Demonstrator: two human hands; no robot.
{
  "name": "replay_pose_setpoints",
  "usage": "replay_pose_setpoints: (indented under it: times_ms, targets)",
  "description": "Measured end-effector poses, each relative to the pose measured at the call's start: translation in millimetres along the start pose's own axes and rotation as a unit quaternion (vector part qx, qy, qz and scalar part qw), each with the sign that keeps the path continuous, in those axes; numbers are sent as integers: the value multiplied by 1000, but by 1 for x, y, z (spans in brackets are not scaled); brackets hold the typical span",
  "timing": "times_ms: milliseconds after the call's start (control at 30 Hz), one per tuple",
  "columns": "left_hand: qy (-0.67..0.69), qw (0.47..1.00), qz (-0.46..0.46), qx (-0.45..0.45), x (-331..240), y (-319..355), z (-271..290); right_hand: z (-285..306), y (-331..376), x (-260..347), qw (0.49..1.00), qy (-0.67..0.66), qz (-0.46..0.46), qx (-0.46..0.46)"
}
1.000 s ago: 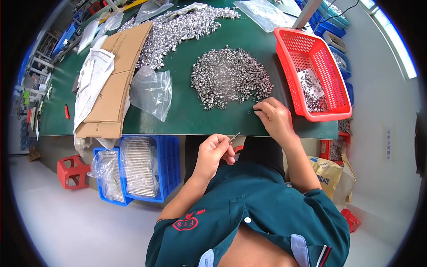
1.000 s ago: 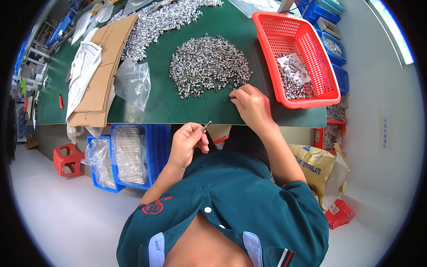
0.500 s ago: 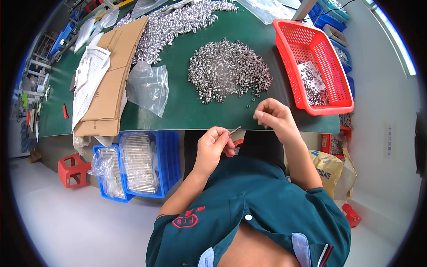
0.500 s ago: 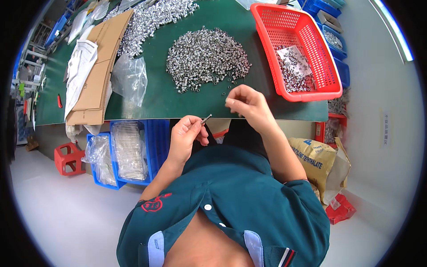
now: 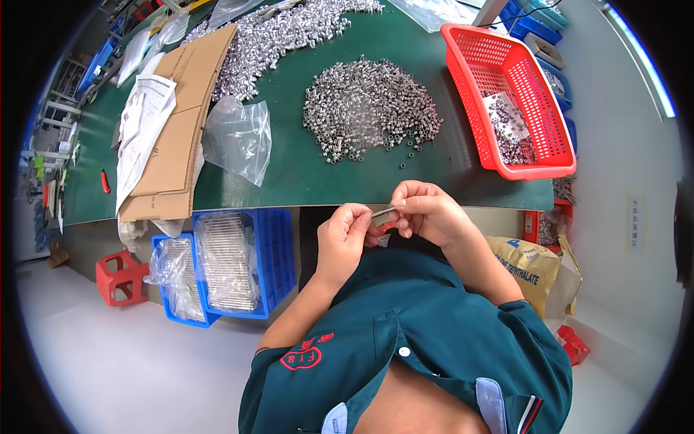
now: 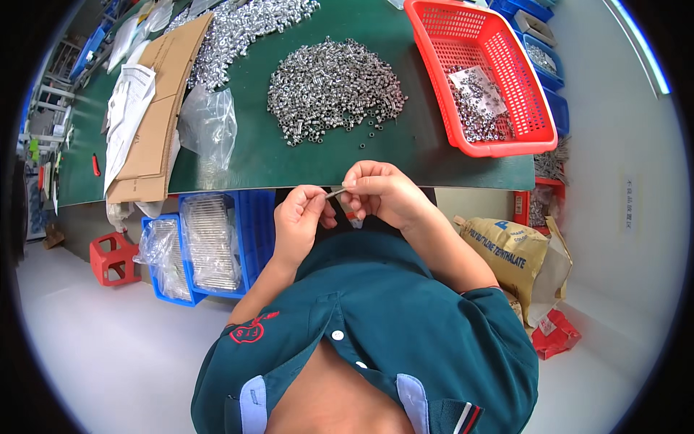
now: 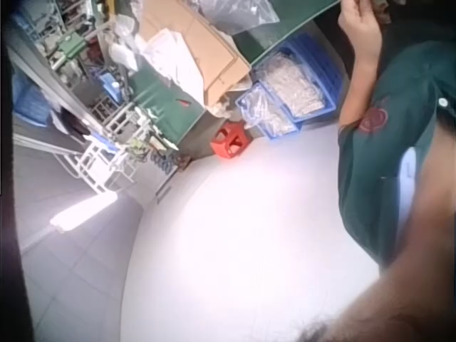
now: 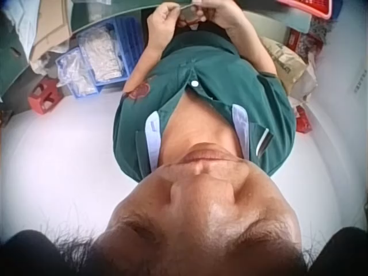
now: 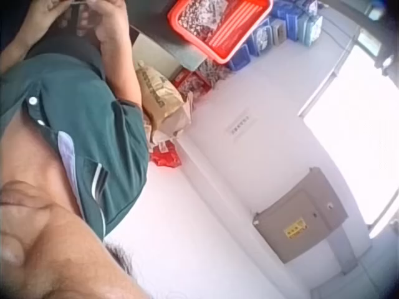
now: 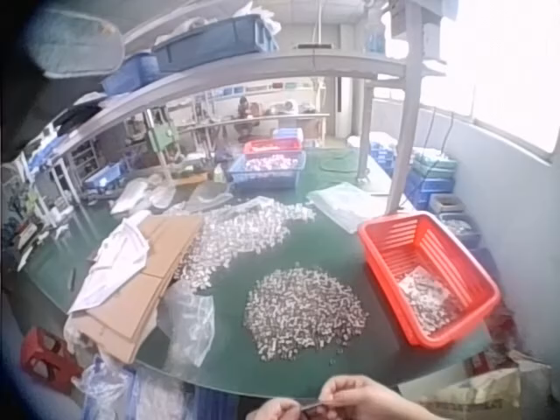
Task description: Manually assembling small metal hardware components at a manufacturing workbench.
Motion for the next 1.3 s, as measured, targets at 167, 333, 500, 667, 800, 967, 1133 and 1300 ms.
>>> replay_pose_setpoints:
  times_ms: [167,333,500,667,800,967,1133,1300]
  targets:
    - [-33,999,-24,-6,-3,-1,3,-9,4,-1,987,120,94,-44]
    - [99,994,36,30,2,0,-2,-20,14,6,918,307,238,-84]
    - [106,993,24,35,0,-1,-2,-28,19,13,828,456,310,-98]
    - [125,990,44,59,1,-1,-1,-38,24,21,754,547,361,-49]
    - [132,987,46,75,0,-1,0,-37,21,22,809,489,325,1]
    - [214,962,94,141,2,-1,-5,-42,21,19,804,489,338,24]
    - [209,965,102,122,2,-2,-7,-35,18,15,795,536,282,-21]
    - [209,967,118,81,11,-4,-2,-21,18,46,696,606,361,-135]
Point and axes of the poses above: each hand's wrist, its own y-axis away from the middle knuckle, its own z-axis out of the back of the hand, x = y × z, the point moved 5 cm from there along -y, towards the middle knuckle, and after that the axes turned 10 degrees about -y, right-handed, at the moved point
